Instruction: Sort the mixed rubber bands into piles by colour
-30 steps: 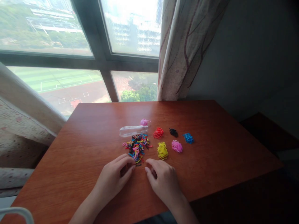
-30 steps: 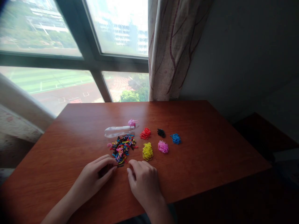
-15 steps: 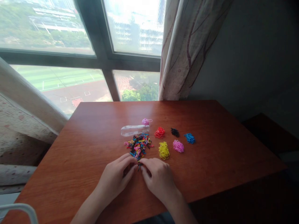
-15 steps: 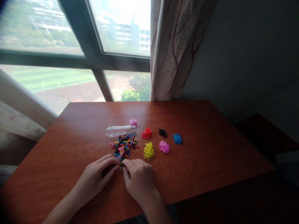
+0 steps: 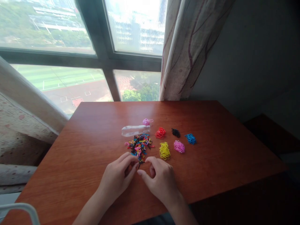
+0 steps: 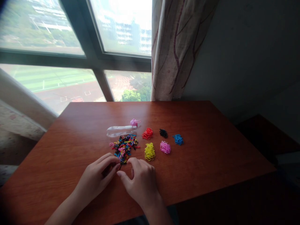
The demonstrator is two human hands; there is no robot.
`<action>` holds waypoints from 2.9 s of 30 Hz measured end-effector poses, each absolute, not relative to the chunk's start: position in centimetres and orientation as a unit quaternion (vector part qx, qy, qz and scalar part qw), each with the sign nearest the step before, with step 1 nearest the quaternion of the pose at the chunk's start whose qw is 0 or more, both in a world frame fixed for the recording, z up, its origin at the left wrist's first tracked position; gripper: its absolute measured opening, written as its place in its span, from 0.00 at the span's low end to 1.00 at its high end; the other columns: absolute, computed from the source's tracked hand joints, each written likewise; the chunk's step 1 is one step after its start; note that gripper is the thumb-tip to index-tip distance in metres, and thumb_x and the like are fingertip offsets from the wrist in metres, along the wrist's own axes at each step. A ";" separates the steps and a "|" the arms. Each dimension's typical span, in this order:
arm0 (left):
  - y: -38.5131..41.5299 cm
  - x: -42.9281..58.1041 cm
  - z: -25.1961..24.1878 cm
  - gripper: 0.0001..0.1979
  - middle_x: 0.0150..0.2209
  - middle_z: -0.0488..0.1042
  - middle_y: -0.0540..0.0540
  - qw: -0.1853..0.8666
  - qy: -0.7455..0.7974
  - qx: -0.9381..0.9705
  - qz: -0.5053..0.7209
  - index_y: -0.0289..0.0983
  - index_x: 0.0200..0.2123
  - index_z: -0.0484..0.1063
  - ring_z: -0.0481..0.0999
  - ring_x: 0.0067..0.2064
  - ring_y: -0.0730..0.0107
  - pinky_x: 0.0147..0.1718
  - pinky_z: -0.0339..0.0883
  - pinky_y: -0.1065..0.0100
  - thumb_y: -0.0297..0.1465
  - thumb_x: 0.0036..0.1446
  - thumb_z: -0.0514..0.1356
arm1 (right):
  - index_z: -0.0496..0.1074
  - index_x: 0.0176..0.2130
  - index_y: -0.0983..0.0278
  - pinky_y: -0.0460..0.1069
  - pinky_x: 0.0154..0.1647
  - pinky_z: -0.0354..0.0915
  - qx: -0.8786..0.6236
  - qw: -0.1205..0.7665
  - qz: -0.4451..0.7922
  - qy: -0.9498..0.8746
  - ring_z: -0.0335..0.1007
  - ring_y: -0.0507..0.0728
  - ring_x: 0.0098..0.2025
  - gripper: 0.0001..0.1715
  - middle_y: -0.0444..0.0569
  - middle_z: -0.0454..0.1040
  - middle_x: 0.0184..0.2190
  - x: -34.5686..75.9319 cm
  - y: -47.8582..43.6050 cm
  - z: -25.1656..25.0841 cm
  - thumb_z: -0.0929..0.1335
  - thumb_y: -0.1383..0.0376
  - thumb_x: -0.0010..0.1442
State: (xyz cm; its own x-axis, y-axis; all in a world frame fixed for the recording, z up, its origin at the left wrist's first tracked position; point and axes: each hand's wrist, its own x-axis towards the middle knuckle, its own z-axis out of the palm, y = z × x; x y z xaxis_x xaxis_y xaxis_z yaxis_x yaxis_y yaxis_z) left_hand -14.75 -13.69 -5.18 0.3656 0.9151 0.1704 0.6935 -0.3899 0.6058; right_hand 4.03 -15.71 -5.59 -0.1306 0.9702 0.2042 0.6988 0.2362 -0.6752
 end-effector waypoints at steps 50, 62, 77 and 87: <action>0.3 1.2 -1.7 0.10 0.43 0.76 0.45 0.108 0.433 0.890 0.095 0.37 0.44 0.74 0.77 0.40 0.66 0.39 0.72 0.63 0.35 0.66 0.56 | 0.75 0.36 0.59 0.46 0.38 0.61 -0.568 0.344 0.205 -0.719 0.74 0.55 0.35 0.10 0.44 0.78 0.32 4.3 -16.1 -7.0 0.65 0.71 0.61; -4.4 -3.8 0.7 0.10 0.37 0.77 0.48 0.102 0.447 0.876 0.149 0.41 0.40 0.75 0.78 0.35 0.66 0.29 0.64 0.70 0.33 0.64 0.53 | 0.74 0.37 0.59 0.46 0.34 0.59 -0.577 0.326 0.197 -0.723 0.72 0.55 0.32 0.09 0.43 0.77 0.30 4.3 -16.0 -6.8 0.66 0.71 0.60; -12.3 -15.7 -4.3 0.09 0.29 0.76 0.51 0.190 0.520 0.779 0.295 0.39 0.37 0.74 0.71 0.26 0.74 0.27 0.64 0.74 0.33 0.64 0.55 | 0.76 0.38 0.61 0.45 0.32 0.65 -0.615 0.434 0.141 -0.643 0.73 0.54 0.29 0.11 0.47 0.79 0.31 10.4 -14.6 -5.6 0.65 0.62 0.65; -12.6 -16.7 -4.8 0.11 0.32 0.79 0.50 0.209 0.543 0.767 0.271 0.40 0.37 0.75 0.76 0.31 0.70 0.32 0.68 0.71 0.34 0.64 0.53 | 0.77 0.34 0.62 0.47 0.27 0.57 -0.714 0.315 0.034 -0.624 0.67 0.54 0.23 0.15 0.45 0.72 0.21 16.9 -7.7 -4.5 0.65 0.56 0.60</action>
